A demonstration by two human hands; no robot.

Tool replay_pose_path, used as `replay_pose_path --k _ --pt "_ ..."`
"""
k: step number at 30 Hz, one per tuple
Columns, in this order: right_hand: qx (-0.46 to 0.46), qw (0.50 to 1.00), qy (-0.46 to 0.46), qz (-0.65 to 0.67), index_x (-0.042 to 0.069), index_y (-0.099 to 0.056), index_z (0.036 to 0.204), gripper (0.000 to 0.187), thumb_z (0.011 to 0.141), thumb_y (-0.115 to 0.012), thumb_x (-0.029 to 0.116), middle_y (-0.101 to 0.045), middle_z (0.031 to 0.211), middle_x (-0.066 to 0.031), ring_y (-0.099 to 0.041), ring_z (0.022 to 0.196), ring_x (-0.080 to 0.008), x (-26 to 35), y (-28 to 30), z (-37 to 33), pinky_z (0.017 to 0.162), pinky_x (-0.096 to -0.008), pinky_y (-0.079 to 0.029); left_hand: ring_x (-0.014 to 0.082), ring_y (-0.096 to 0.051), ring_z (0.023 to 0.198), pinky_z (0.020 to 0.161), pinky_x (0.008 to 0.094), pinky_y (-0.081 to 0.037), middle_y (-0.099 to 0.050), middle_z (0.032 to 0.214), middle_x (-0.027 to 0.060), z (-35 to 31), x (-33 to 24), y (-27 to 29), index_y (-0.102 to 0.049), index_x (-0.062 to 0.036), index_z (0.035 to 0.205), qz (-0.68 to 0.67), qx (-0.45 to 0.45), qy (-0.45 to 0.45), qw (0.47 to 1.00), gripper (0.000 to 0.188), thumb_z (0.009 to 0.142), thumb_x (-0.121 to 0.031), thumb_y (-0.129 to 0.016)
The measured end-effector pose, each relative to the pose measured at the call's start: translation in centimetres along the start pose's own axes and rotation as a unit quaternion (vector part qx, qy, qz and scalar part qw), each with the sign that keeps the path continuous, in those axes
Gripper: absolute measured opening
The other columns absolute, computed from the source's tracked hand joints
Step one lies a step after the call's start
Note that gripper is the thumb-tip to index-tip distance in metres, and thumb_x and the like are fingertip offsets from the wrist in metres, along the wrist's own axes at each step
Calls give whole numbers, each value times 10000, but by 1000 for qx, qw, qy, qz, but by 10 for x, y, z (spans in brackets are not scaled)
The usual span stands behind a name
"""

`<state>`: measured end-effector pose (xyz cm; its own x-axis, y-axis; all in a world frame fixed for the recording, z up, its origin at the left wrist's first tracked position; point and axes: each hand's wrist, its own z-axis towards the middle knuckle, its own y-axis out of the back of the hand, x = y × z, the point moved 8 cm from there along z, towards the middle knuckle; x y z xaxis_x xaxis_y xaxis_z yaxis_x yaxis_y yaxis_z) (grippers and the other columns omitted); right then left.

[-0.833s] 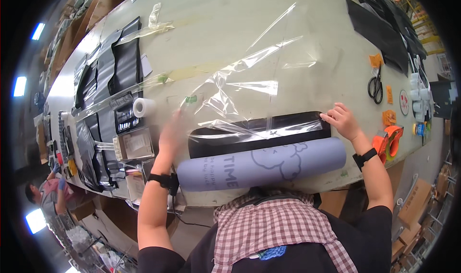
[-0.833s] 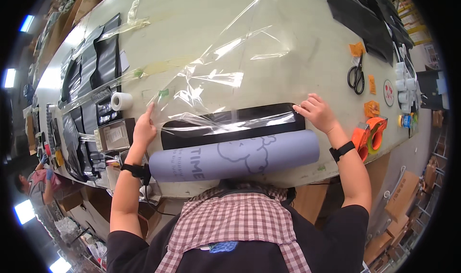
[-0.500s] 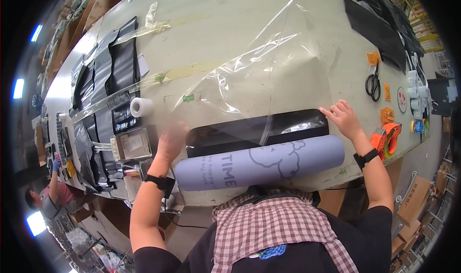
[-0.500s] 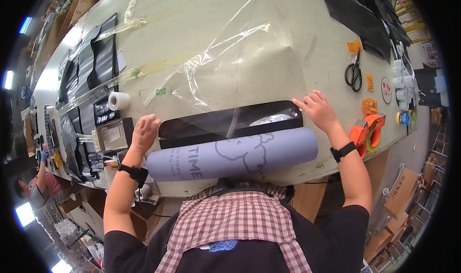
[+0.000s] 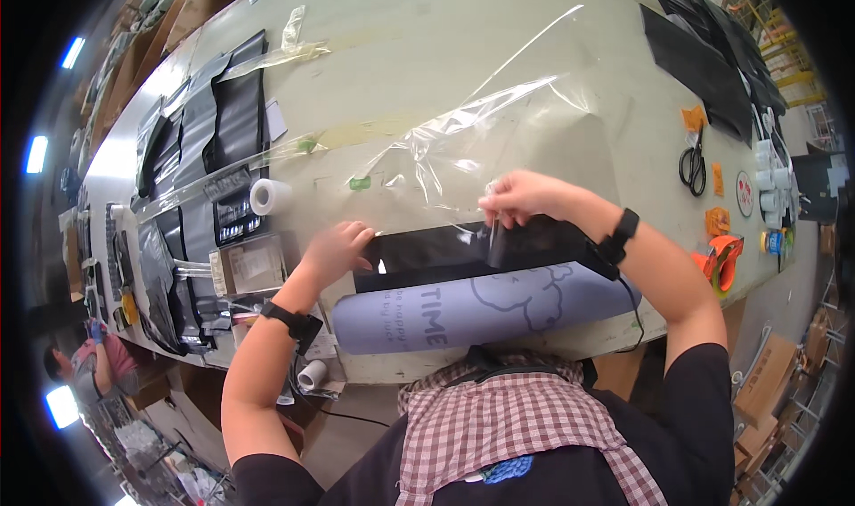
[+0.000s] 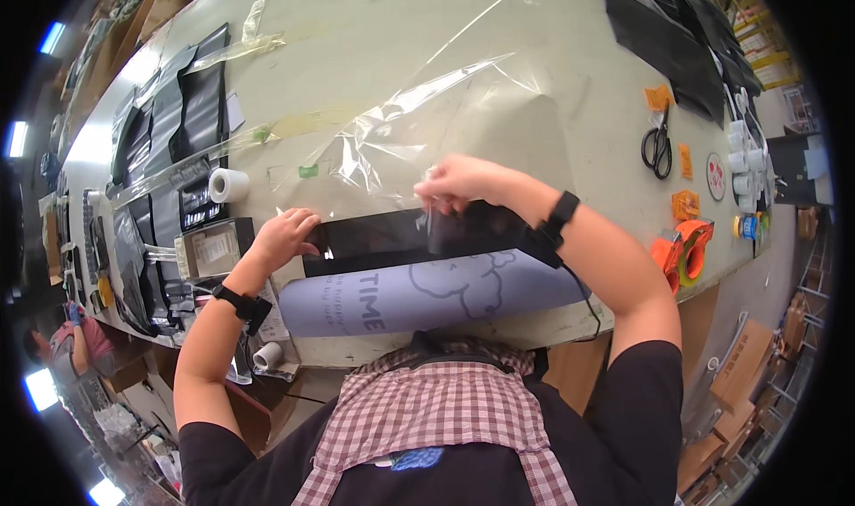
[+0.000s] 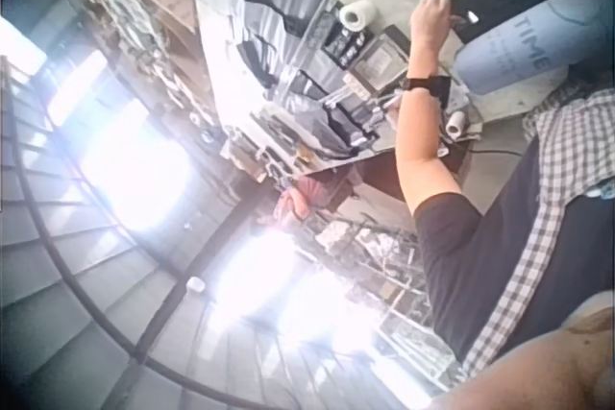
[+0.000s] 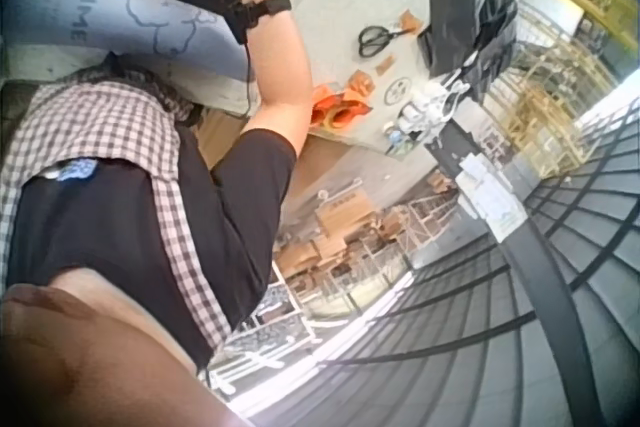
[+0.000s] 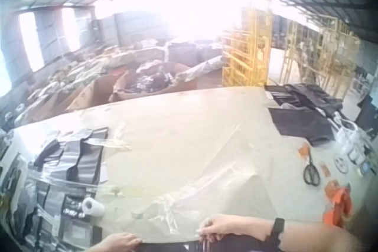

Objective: The person wraps several rolled gray mats in clear plastic film by hand, places a label on the wrapped items, and سپس slides each into a black shipping bag before sealing it using an orange tape dispenser.

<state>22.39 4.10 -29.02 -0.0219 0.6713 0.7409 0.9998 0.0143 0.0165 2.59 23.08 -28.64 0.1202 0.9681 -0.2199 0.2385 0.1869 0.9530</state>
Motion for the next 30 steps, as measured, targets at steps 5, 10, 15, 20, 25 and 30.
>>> replay_pose_path --k 5,10,15,20,25,30 --pt "-78 887 210 403 65 -576 1098 330 937 -514 347 -636 1149 -89 -554 1035 -143 105 47 57 912 -316 -412 243 -558 1036 854 331 -490 -537 1179 57 -5 -4 3 -536 -101 1138 14 -1 -20 1000 602 658 -403 -735" --pt "-203 797 219 526 32 -410 1375 531 945 -519 323 -485 1371 -121 -508 1205 -224 142 62 79 1034 -381 -363 293 -503 1149 902 359 -472 -345 1447 118 12 -13 15 -375 -191 1410 47 45 4 998 952 582 -434 -778" --pt "-257 900 226 -269 34 -420 1373 567 891 -585 283 -461 1366 -194 -468 1240 -305 130 27 18 1020 -398 -391 329 -315 1340 1006 532 -366 -212 1526 138 14 -3 20 -271 -294 1470 99 75 86 989 1147 485 -516 -814" --pt "-199 858 184 -436 67 -514 1275 573 748 -699 190 -472 1298 -198 -441 1227 -363 19 -113 -144 1007 -494 -364 328 -150 1434 1035 660 -257 -155 1549 146 13 6 19 -226 -321 1480 86 96 137 982 1239 429 -524 -850" --pt "-300 737 162 -583 228 -424 1383 685 772 -679 406 -328 1463 -102 -294 1359 -301 -44 -159 -150 1104 -509 -185 315 -160 1432 1050 645 -255 -141 1552 142 15 12 22 -261 -266 1460 78 124 199 969 1228 420 -520 -864" --pt "-398 771 199 -455 179 -528 1279 618 803 -570 571 -504 1257 -114 -447 1194 -293 6 -97 -121 1015 -480 -318 321 -269 1359 1033 585 -319 -255 1493 117 3 28 10 -358 -223 1381 66 49 165 983 1095 444 -499 -853"
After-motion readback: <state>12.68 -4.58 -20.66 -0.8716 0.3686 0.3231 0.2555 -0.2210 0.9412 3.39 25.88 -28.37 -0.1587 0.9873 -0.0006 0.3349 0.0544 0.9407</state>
